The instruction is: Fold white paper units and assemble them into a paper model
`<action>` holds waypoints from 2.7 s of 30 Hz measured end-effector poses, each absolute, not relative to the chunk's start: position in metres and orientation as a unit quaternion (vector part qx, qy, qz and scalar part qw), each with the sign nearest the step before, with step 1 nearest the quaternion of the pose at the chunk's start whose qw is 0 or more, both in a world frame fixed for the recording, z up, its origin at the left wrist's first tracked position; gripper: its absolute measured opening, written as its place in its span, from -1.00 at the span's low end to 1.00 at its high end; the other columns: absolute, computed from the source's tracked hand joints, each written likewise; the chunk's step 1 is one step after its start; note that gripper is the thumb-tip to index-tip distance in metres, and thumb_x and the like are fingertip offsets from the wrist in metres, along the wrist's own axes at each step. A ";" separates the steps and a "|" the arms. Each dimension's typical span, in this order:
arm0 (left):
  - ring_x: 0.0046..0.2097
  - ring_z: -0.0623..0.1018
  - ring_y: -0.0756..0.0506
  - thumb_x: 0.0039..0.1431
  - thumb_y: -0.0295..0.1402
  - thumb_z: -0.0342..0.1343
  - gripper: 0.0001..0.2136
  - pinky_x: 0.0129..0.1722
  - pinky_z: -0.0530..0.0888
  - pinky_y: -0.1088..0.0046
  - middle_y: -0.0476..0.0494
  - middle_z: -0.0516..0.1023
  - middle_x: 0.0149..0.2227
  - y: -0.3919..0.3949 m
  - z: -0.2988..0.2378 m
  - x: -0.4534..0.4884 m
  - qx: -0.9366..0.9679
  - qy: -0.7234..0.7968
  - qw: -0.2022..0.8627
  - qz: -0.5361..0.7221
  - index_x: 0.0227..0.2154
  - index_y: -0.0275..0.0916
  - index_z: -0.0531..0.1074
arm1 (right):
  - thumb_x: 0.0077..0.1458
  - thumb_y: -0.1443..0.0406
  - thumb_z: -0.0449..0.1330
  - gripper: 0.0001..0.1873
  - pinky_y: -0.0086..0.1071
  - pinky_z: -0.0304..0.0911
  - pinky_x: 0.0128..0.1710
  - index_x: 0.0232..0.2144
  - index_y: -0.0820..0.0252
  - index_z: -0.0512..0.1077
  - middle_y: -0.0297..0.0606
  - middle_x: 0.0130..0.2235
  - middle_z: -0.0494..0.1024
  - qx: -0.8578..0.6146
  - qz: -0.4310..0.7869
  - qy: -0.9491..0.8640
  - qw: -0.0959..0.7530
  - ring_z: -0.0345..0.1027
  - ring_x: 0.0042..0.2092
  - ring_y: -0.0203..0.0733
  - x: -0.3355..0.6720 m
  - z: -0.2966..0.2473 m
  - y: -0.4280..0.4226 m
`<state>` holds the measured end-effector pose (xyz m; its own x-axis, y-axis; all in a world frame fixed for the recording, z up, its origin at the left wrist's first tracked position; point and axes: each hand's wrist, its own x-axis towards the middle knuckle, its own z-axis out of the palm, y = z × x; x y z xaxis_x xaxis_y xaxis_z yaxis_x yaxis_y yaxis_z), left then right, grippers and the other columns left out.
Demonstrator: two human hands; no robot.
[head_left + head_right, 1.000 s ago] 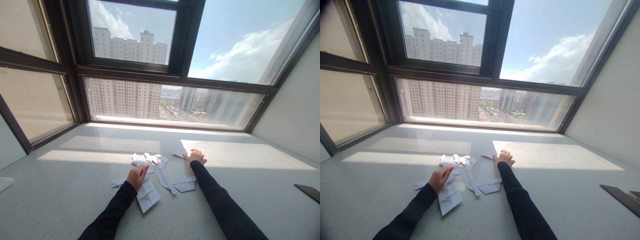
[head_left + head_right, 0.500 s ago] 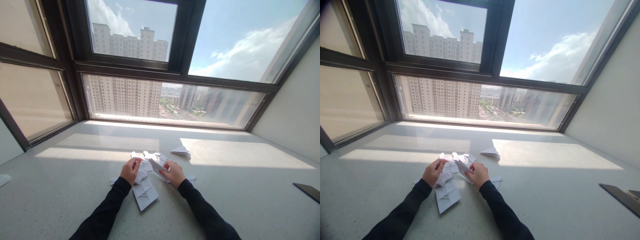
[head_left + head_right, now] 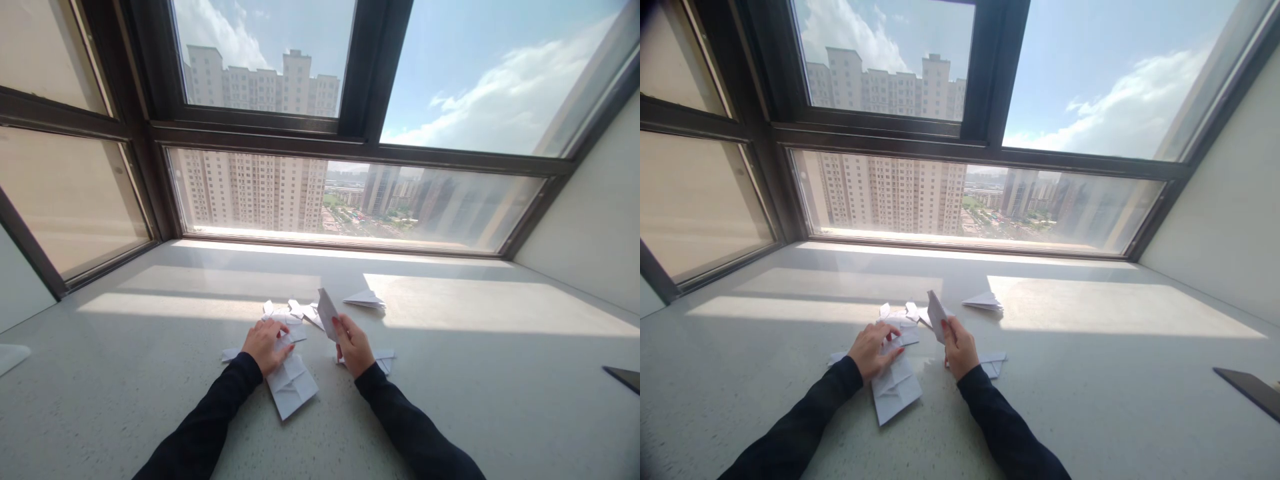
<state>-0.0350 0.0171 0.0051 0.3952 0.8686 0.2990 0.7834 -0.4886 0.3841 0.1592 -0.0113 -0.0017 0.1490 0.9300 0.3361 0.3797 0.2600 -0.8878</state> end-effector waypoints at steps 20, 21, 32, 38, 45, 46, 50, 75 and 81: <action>-0.41 0.46 -0.07 -0.06 -0.05 -0.08 -0.55 -0.45 0.37 0.45 -0.15 0.51 -0.43 0.023 0.020 -0.039 0.620 0.418 0.445 0.492 -0.28 -0.36 0.38 | -0.03 0.03 -0.07 -0.56 -0.50 0.03 -0.76 -0.30 0.26 0.32 -0.38 -0.62 0.32 -0.559 0.238 -0.572 0.552 0.03 -0.72 -0.41 0.166 0.001 -0.009; -0.36 0.46 -0.09 -0.03 -0.07 -0.12 -0.55 -0.39 0.37 0.43 -0.17 0.51 -0.38 0.023 0.021 -0.040 0.661 0.412 0.426 0.461 -0.27 -0.35 0.39 | -0.03 0.02 -0.07 -0.55 -0.50 0.02 -0.76 -0.30 0.26 0.33 -0.38 -0.63 0.32 -0.557 0.239 -0.573 0.552 0.03 -0.72 -0.41 0.166 0.001 -0.009; -0.22 0.39 -0.26 -0.43 -0.10 0.15 -0.64 -0.28 0.29 0.23 -0.12 0.44 -0.37 0.033 0.022 -0.082 0.772 0.616 0.141 0.067 -0.49 -0.18 0.41 | -0.03 0.02 -0.06 -0.56 -0.49 0.01 -0.77 -0.30 0.27 0.31 -0.39 -0.64 0.30 -0.538 0.270 -0.558 0.571 0.04 -0.72 -0.41 0.162 0.000 -0.008; -0.35 0.47 -0.18 -0.30 -0.18 0.11 -0.74 -0.44 0.37 0.35 -0.10 0.45 -0.49 0.039 0.035 -0.088 0.715 0.595 0.273 0.246 -0.57 -0.26 0.30 | -0.05 0.06 0.00 -0.65 -0.41 0.24 -0.53 -0.30 0.21 0.23 -0.26 -0.47 0.45 -0.477 0.307 -0.576 0.588 0.34 -0.45 -0.22 0.159 0.001 -0.010; -0.46 0.52 -0.14 -0.16 -0.09 0.07 -0.59 -0.72 0.37 0.53 -0.19 0.50 -0.37 0.027 0.039 -0.064 0.610 0.426 0.549 0.381 -0.30 -0.26 0.18 | 0.02 0.24 -0.01 -0.81 -0.27 0.22 -0.27 -0.35 0.14 0.35 -0.23 -0.33 0.45 -0.465 0.150 -0.687 0.538 0.31 -0.28 -0.17 0.154 0.011 -0.021; -0.44 0.53 -0.16 -0.16 -0.09 0.08 -0.58 -0.71 0.39 0.52 -0.21 0.50 -0.35 0.025 0.036 -0.059 0.601 0.407 0.580 0.370 -0.30 -0.27 0.19 | 0.00 0.29 0.01 -0.84 -0.22 0.14 -0.16 -0.40 0.12 0.39 -0.23 -0.26 0.43 -0.465 0.094 -0.708 0.523 0.26 -0.17 -0.14 0.154 0.013 -0.023; -0.39 0.53 -0.19 -0.17 -0.09 0.10 -0.54 -0.64 0.43 0.46 -0.24 0.50 -0.34 0.021 0.022 -0.043 0.559 0.369 0.662 0.336 -0.24 -0.28 0.20 | -0.05 0.41 0.03 -0.78 -0.13 -0.09 0.01 -0.54 0.07 0.44 -0.32 -0.03 0.24 -0.457 -0.027 -0.747 0.482 -0.01 0.04 -0.07 0.154 0.020 -0.028; -0.50 0.48 -0.03 -0.19 -0.16 0.15 -0.61 -0.61 0.45 0.51 0.00 0.49 -0.52 0.012 0.014 -0.027 0.499 0.422 0.642 0.400 -0.29 -0.28 0.37 | 0.07 0.36 -0.15 -0.59 -0.27 0.18 -0.17 0.00 0.09 0.13 -0.18 -0.16 0.32 -0.408 0.128 -0.775 0.465 0.20 -0.15 -0.19 0.143 0.014 -0.030; -0.49 0.50 -0.05 -0.22 -0.17 0.17 -0.59 -0.58 0.44 0.52 -0.03 0.50 -0.52 0.006 0.012 -0.022 0.526 0.354 0.702 0.325 -0.27 -0.27 0.37 | 0.01 0.36 -0.02 -0.75 -0.19 0.00 -0.01 -0.26 0.06 0.37 -0.24 0.04 0.18 -0.389 -0.005 -0.832 0.395 -0.03 0.06 -0.09 0.149 0.019 -0.028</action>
